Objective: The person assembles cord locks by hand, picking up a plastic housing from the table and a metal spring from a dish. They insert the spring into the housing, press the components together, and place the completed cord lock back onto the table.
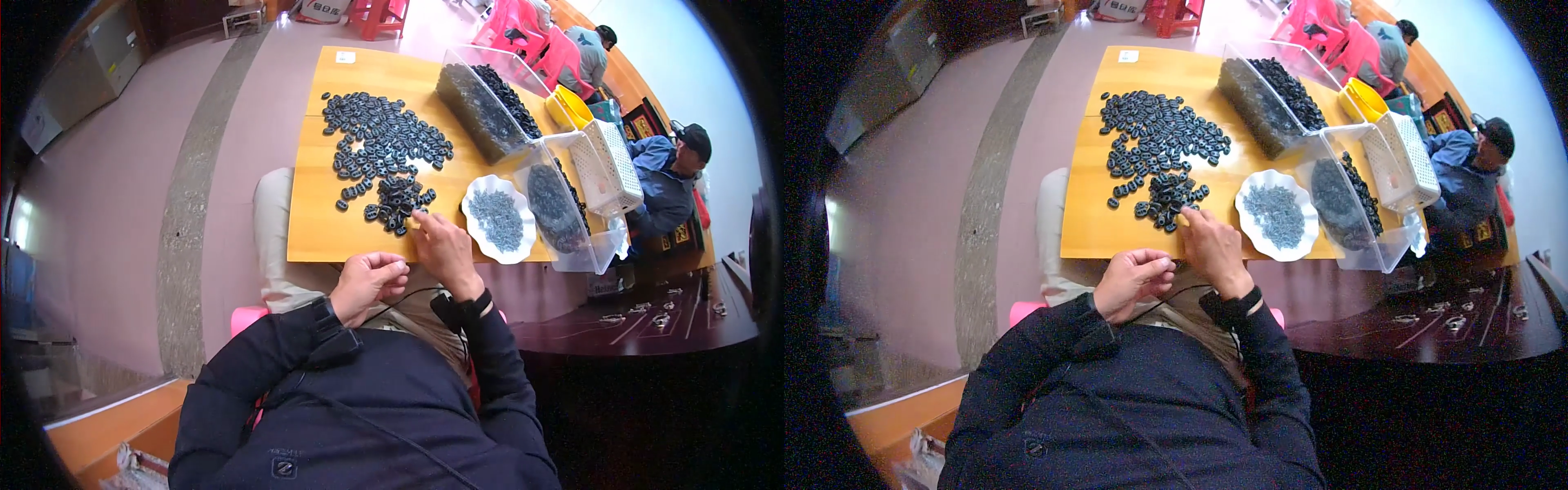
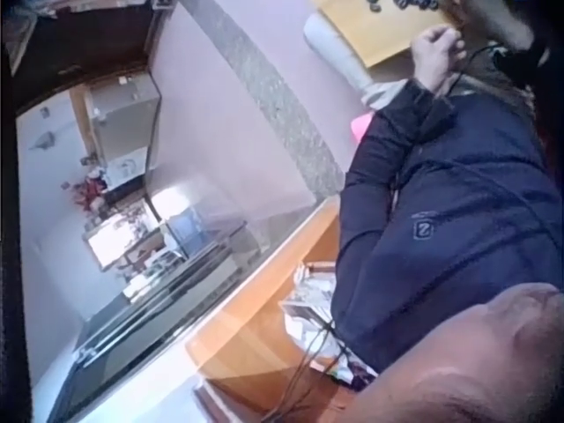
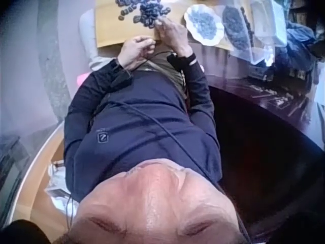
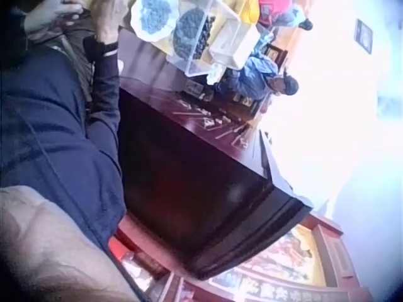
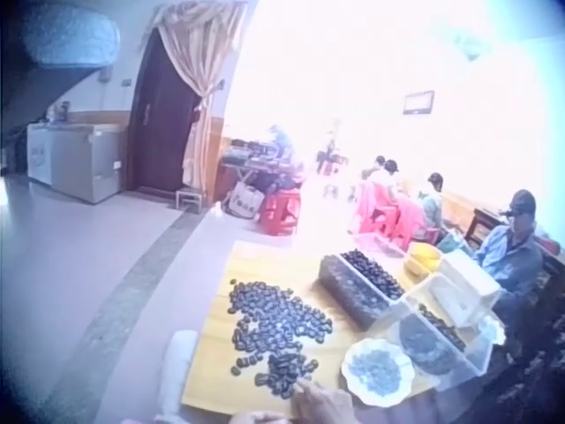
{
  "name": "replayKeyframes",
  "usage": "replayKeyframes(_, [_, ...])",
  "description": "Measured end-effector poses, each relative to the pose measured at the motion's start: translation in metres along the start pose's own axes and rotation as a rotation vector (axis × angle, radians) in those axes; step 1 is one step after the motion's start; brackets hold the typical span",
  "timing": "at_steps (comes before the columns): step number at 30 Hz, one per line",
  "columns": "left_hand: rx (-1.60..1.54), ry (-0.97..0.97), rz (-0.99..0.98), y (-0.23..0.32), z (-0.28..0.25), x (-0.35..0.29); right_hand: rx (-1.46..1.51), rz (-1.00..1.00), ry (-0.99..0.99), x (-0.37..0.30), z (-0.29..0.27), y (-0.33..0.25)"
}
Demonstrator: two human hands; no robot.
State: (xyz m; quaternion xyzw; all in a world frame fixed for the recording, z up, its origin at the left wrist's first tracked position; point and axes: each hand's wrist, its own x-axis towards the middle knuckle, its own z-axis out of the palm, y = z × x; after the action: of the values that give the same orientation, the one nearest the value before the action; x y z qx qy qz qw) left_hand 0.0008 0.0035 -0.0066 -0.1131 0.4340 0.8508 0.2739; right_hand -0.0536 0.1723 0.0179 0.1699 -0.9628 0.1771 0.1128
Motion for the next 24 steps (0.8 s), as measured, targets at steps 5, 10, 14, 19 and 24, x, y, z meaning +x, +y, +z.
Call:
replayKeyframes(5, [0.021, 0.007, 0.004, 0.001, 0.000, -0.001, -0.037, -0.028, 0.022, 0.011, 0.010, 0.001])
replayKeyframes(10, [0.027, 0.002, 0.008, 0.001, 0.000, -0.002, -0.059, -0.039, 0.025, 0.016, 0.016, 0.003])
replayKeyframes(14, [0.021, 0.001, 0.012, 0.001, -0.001, -0.002, -0.029, -0.049, 0.055, 0.016, 0.021, 0.006])
replayKeyframes(19, [0.010, -0.007, 0.015, 0.001, 0.000, -0.001, 0.370, 0.007, 0.180, 0.005, 0.021, 0.016])
replayKeyframes(24, [-0.057, 0.020, 0.051, 0.003, 0.002, -0.001, 0.569, 0.150, -0.040, -0.013, 0.000, -0.001])
